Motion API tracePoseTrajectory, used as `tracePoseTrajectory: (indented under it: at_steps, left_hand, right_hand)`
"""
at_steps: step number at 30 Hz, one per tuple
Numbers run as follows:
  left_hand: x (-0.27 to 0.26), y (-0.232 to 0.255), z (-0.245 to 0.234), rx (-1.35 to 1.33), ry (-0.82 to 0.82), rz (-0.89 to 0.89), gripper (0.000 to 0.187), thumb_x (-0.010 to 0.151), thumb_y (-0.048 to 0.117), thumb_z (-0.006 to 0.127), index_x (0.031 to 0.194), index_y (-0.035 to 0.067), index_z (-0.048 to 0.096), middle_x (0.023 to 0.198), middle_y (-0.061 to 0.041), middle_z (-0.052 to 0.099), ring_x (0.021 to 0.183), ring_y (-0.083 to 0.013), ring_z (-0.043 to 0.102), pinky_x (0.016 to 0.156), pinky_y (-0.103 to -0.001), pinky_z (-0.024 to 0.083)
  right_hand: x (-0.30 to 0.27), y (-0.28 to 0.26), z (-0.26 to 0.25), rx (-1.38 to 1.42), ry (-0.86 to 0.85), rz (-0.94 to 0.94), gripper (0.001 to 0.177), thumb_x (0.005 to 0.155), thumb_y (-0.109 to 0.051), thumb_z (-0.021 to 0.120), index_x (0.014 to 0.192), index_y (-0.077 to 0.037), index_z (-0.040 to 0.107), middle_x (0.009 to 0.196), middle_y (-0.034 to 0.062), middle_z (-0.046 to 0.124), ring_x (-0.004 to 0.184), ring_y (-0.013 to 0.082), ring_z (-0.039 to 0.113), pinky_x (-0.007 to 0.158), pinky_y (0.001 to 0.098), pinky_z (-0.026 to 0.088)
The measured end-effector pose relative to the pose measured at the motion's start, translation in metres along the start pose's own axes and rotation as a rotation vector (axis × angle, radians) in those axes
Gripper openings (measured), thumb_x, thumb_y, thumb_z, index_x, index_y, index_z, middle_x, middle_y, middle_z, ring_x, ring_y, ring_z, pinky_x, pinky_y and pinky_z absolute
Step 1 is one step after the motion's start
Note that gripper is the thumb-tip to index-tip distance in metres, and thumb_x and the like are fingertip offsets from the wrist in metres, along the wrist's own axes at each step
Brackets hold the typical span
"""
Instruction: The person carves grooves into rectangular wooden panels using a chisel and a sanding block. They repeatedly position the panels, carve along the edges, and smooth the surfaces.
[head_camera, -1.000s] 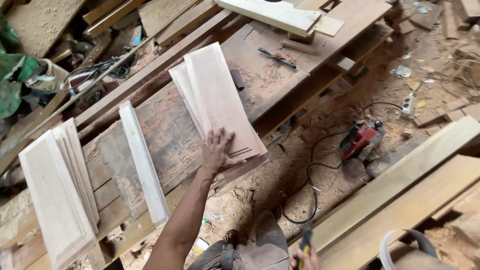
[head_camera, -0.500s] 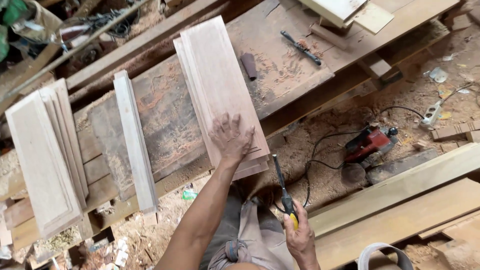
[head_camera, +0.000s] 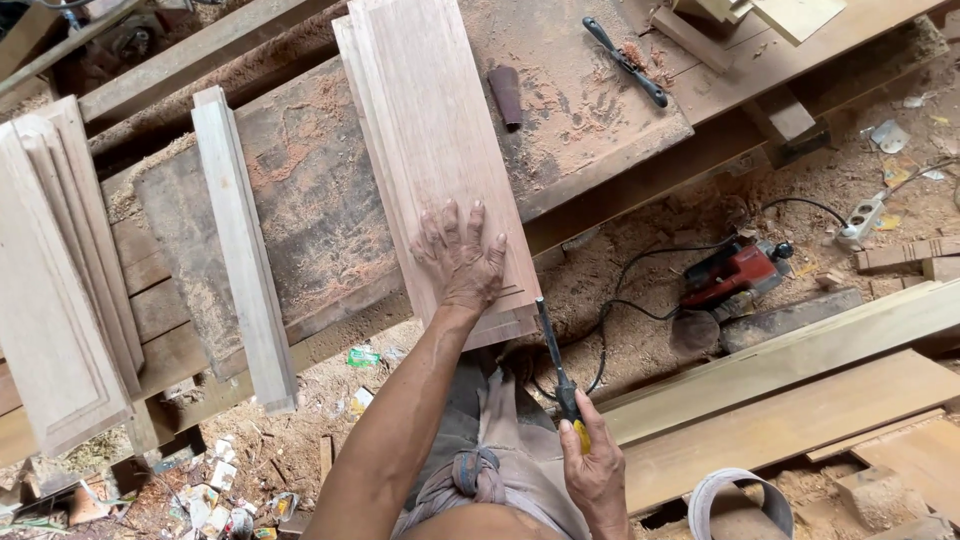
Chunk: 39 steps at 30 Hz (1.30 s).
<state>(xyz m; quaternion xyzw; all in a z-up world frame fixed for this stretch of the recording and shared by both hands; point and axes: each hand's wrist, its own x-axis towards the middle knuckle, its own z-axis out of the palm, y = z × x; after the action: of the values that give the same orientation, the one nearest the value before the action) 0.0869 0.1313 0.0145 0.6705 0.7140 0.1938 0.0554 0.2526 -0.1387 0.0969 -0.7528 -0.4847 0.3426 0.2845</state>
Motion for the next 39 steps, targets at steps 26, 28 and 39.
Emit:
tracePoseTrajectory:
  at_steps: [26, 28, 39]
  left_hand:
    - [0.0, 0.001, -0.002, -0.002, -0.064, -0.02, 0.066, 0.096, 0.065, 0.047, 0.155, 0.035, 0.043, 0.167, -0.002, 0.025, 0.155, -0.0411, 0.012, 0.114, -0.076, 0.013]
    - [0.001, 0.002, -0.001, 0.011, -0.037, -0.014, 0.066, 0.095, 0.065, 0.047, 0.154, 0.035, 0.044, 0.167, -0.002, 0.027, 0.155, -0.0412, 0.014, 0.114, -0.076, 0.015]
    - [0.001, 0.001, -0.002, 0.037, -0.025, -0.001, 0.067, 0.095, 0.065, 0.048, 0.155, 0.034, 0.042, 0.167, -0.004, 0.028, 0.154, -0.043, 0.017, 0.113, -0.076, 0.017]
  right_hand:
    - [0.003, 0.0, -0.005, -0.009, 0.006, -0.011, 0.052, 0.095, -0.026, 0.063, 0.146, -0.02, 0.055, 0.139, 0.0127, 0.068, 0.122, 0.0282, 0.069, 0.103, 0.0375, 0.056]
    - [0.005, -0.002, -0.007, -0.012, -0.007, -0.001, 0.053, 0.095, -0.027, 0.062, 0.147, -0.02, 0.054, 0.139, 0.012, 0.068, 0.122, 0.0278, 0.069, 0.103, 0.0382, 0.057]
    - [0.005, 0.002, -0.012, -0.051, -0.023, -0.032, 0.053, 0.095, -0.026, 0.063, 0.147, -0.021, 0.054, 0.14, 0.013, 0.067, 0.127, 0.0286, 0.066, 0.104, 0.0388, 0.055]
